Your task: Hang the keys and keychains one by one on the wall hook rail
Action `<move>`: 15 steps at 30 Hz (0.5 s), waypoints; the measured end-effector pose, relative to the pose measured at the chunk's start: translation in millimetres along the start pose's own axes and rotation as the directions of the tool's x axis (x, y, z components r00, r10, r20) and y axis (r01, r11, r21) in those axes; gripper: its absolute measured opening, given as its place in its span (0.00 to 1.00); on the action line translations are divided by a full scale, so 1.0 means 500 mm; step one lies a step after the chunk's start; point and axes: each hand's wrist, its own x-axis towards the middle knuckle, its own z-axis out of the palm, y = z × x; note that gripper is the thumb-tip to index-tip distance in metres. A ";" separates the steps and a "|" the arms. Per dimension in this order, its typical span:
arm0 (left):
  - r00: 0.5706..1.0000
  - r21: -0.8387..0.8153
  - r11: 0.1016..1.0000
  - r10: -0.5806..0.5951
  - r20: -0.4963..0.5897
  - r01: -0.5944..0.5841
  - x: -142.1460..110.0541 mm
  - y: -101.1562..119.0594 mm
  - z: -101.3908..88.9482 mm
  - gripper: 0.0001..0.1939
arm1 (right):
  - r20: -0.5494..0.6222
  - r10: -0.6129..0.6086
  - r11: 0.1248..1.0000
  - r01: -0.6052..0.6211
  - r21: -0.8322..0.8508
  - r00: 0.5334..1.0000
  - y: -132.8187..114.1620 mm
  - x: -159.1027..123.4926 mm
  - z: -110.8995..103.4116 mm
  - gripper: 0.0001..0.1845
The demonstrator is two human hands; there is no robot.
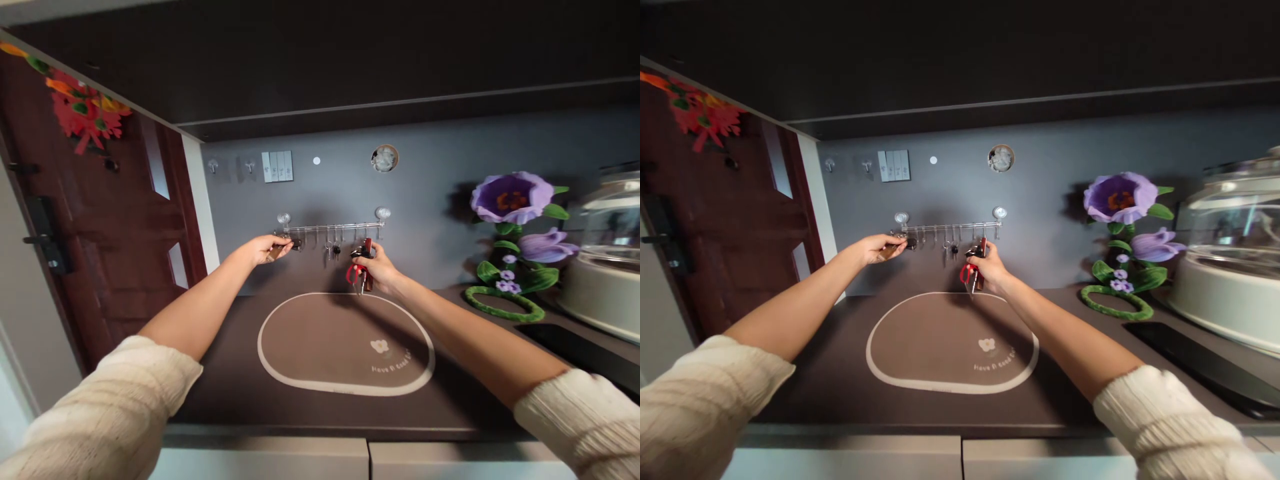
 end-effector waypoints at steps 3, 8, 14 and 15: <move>1.000 0.083 0.996 0.012 0.015 -0.013 -0.004 -0.008 -0.006 0.08 | 0.021 0.079 0.996 -0.079 -0.032 0.997 0.021 -0.011 -0.014 0.36; 0.997 0.251 0.968 0.008 0.081 -0.028 0.005 -0.030 -0.015 0.07 | 0.034 0.116 0.983 -0.110 -0.148 0.993 0.054 -0.026 -0.032 0.35; 0.991 0.267 0.961 0.047 0.124 -0.079 0.014 -0.038 -0.035 0.05 | 0.091 0.127 0.925 -0.085 -0.371 0.988 0.085 -0.026 -0.052 0.38; 0.991 0.257 0.963 0.055 0.121 -0.085 0.012 -0.038 -0.038 0.05 | 0.094 0.125 0.917 -0.078 -0.392 0.988 0.089 -0.026 -0.056 0.38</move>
